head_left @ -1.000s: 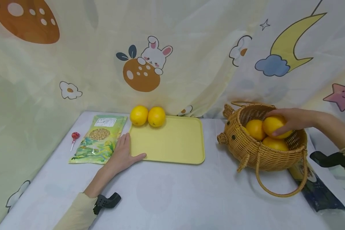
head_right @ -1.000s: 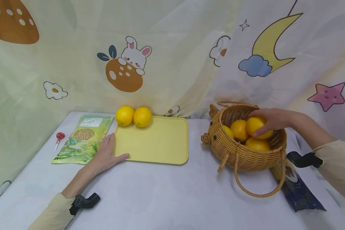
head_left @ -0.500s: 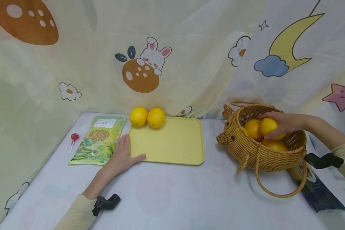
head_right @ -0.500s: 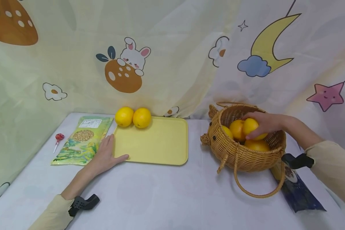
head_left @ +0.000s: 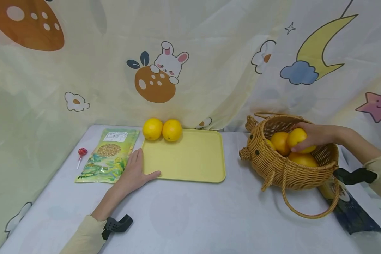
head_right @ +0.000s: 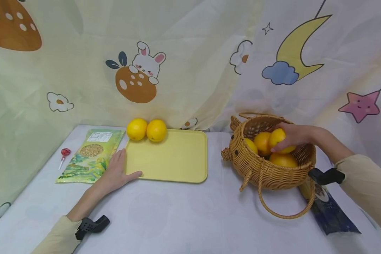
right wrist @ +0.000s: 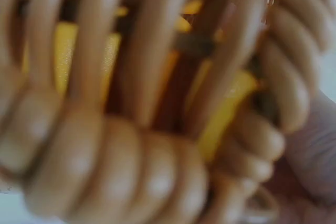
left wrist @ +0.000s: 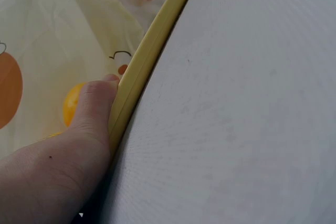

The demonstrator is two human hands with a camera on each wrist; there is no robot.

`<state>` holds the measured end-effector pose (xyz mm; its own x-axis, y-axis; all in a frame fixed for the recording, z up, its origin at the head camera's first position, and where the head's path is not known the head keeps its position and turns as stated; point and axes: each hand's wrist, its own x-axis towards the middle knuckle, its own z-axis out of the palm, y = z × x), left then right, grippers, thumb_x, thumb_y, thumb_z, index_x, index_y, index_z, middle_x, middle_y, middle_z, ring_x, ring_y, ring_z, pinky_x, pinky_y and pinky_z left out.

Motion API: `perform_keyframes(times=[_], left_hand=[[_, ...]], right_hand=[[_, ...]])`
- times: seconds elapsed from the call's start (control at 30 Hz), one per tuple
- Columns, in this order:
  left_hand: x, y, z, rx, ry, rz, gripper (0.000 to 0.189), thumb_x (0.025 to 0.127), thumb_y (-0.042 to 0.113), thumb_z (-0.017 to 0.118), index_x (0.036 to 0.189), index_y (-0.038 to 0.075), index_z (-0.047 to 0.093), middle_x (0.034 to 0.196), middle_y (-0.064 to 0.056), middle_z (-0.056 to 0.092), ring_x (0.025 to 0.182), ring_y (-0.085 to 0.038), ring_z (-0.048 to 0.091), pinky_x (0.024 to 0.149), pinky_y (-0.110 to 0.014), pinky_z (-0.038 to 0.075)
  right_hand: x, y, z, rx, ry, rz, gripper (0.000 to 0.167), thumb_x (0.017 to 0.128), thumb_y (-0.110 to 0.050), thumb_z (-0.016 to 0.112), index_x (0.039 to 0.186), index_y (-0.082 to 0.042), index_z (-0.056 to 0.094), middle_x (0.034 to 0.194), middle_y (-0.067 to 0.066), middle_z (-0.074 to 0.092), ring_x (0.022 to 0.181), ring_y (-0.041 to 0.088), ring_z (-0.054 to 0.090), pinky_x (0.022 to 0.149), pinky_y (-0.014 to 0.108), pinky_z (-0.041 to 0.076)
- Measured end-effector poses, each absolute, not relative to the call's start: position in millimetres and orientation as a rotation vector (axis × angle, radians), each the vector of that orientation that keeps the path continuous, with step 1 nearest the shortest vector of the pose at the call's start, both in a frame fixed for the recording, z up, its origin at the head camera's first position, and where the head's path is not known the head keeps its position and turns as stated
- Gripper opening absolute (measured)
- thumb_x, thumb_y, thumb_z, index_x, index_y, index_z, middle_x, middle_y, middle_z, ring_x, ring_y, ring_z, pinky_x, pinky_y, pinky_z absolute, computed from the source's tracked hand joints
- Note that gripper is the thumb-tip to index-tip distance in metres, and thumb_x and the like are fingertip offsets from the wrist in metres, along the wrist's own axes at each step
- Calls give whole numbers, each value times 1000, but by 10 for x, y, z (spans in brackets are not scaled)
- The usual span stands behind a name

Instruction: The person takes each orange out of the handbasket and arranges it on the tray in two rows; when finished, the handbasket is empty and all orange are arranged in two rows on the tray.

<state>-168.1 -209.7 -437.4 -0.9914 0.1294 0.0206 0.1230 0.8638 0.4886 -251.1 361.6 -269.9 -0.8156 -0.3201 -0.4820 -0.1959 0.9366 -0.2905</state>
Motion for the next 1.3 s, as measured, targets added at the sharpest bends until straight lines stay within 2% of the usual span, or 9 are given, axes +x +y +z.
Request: perform_keyframes(times=[0.23,0.6,1.3], left_hand=[[-1686,-2091,-4374,211,3017,784,120,80,59,69,150,-13,3,158,-32,6,146,-46,9,118,-60,15],[-1695,-2101,-4378,192,3007,787,121,80,59,69,150,-12,2,159,-31,4,147,-47,7,119,-61,13],[-1701,-2092,-4392,213,3021,779,120,80,59,69,150,-13,3,158,-31,7,146,-46,10,119,-60,15]], right_hand=[[-2512,3628,-2700,-398,2535,-326,73,86,-40,67,136,0,31,113,15,52,94,22,52,72,31,45],[-2515,3619,-2760,-450,2611,-334,70,84,-37,71,133,-1,36,112,15,53,92,22,52,71,31,46],[-2584,3571,-2647,-429,2489,-203,76,84,-41,70,133,2,32,111,14,52,95,23,51,74,31,47]])
